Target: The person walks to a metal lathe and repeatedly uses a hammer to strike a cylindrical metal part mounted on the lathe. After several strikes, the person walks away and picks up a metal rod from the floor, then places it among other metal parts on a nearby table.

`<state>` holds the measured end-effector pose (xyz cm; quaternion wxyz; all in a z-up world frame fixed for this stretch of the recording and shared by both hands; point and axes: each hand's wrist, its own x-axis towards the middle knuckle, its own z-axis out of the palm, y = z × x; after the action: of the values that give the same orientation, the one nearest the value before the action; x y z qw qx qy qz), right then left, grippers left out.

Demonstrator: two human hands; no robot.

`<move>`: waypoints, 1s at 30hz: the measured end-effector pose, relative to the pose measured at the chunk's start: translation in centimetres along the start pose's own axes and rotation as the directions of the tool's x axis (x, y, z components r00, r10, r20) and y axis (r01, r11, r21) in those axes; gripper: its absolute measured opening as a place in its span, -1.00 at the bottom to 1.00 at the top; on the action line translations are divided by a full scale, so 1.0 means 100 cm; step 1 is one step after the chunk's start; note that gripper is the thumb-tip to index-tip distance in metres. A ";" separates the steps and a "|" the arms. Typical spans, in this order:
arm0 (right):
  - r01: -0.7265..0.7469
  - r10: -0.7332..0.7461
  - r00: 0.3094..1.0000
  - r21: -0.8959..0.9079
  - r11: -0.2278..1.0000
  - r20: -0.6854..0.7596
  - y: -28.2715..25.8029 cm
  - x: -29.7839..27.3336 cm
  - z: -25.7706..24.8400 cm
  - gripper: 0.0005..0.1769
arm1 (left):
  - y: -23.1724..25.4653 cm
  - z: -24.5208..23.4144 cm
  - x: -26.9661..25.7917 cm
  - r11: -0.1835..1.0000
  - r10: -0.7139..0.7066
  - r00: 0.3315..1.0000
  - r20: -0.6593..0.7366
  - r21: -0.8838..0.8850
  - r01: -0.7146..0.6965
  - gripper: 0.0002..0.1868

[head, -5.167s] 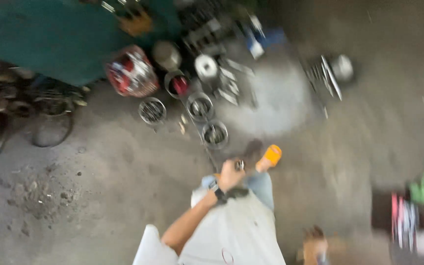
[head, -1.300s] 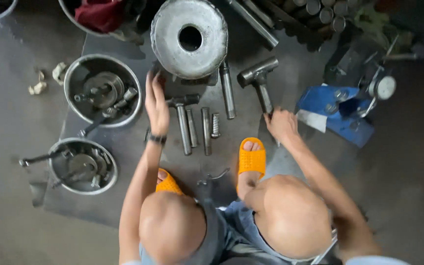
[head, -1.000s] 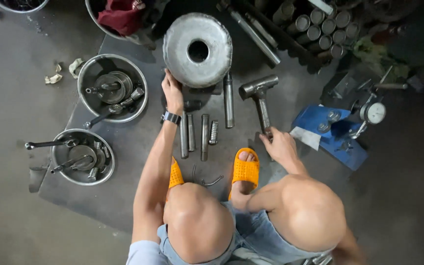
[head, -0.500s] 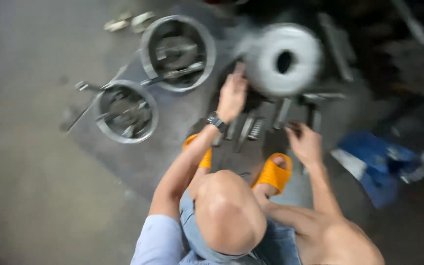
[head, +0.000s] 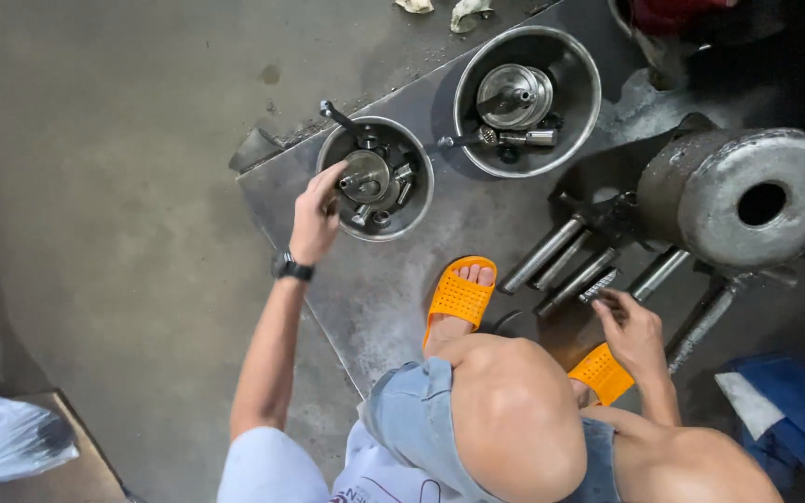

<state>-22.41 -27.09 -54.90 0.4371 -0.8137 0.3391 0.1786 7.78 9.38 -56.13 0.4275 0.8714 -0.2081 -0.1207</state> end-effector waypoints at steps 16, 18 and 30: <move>0.130 -0.129 0.991 -0.039 0.991 0.022 0.006 -0.011 -0.041 -0.69 | 0.129 -0.062 0.026 0.994 -0.036 0.952 0.303 -0.087 0.066 -0.70; 0.126 -0.142 0.989 0.274 0.953 0.041 -0.012 -0.014 -0.046 -0.73 | 0.168 -0.057 0.020 0.966 0.107 0.971 0.216 -0.255 -0.050 -0.79; 0.237 -0.507 0.820 0.964 -0.124 -0.266 -0.058 -0.019 -0.132 -0.28 | 0.373 0.175 0.039 0.584 0.588 0.792 0.163 -0.764 -0.276 -0.79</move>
<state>-19.69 -35.06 -43.03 0.9344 -0.3083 0.0724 -0.1632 -5.28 -25.03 -37.22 0.6908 0.5149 -0.4387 -0.2554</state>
